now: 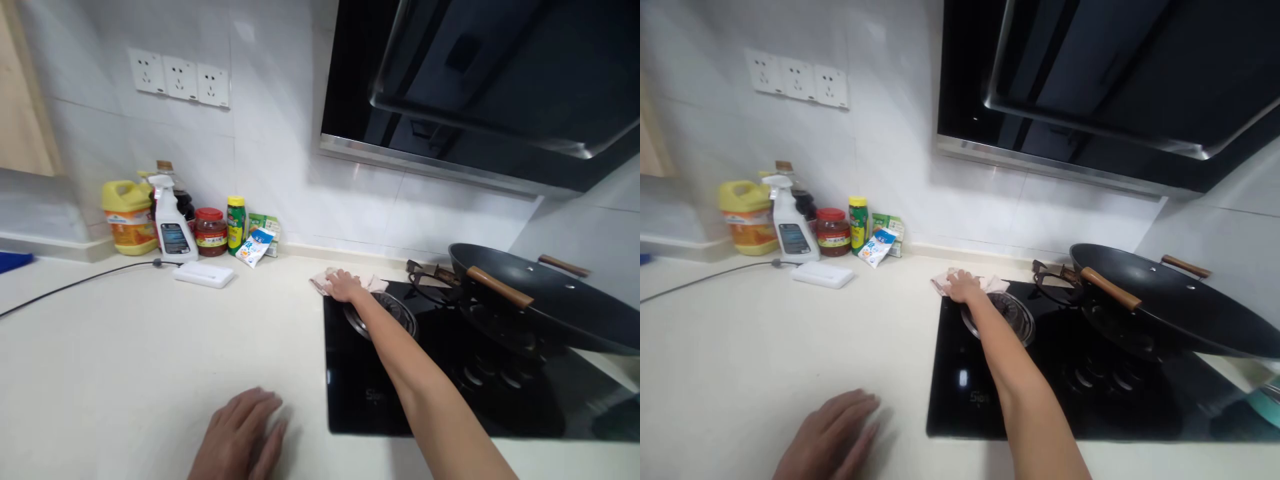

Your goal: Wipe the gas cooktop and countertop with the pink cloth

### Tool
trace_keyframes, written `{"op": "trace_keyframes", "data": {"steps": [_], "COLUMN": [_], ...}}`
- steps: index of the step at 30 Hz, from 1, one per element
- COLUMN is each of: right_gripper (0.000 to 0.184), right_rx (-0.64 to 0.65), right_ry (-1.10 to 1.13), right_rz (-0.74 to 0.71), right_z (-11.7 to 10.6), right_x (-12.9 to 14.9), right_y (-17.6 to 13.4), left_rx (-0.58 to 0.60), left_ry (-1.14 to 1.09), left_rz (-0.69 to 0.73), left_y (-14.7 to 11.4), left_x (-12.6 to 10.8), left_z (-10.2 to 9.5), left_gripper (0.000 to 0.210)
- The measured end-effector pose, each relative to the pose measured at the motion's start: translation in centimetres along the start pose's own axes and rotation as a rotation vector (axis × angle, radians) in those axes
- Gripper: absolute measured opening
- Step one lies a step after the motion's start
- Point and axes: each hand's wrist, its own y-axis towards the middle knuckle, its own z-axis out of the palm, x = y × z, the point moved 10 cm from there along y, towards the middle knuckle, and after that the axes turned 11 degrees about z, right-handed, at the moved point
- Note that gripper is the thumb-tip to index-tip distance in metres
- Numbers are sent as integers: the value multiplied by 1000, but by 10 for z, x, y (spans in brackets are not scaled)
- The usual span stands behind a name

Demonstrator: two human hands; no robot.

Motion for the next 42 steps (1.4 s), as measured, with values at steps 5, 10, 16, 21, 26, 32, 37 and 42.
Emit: {"op": "trace_keyframes", "data": {"steps": [5,10,16,21,26,32,37,42], "right_gripper": [78,63,54,52,46,35,40,22], "right_rx": [-65,-133,-197,-221,-292,-282,-255,-198], "right_ry": [-6,3,136,187,145,152,434,970], "right_rz": [-159,-238,-177,-32,41,25,-7,-11], "right_z": [-3,-2,-5,-3,0,5,-1,-15], "right_x": [40,58,20,-35,-61,-61,-39,0], "right_y": [-60,-126,-176,-215,-270,-319,-329,-305], "left_rx": [6,71,130,165,198,201,204,194], "left_ry": [-49,-115,-152,-150,-149,-142,-147,-165], "left_rz": [-125,-180,-231,-243,-232,-221,-205,-231], "left_y": [-4,0,3,5,5,6,7,6], "left_x": [9,11,10,9,9,8,6,12], "left_z": [6,10,10,12,16,16,19,21], "left_gripper": [32,36,38,40,41,43,45,45]}}
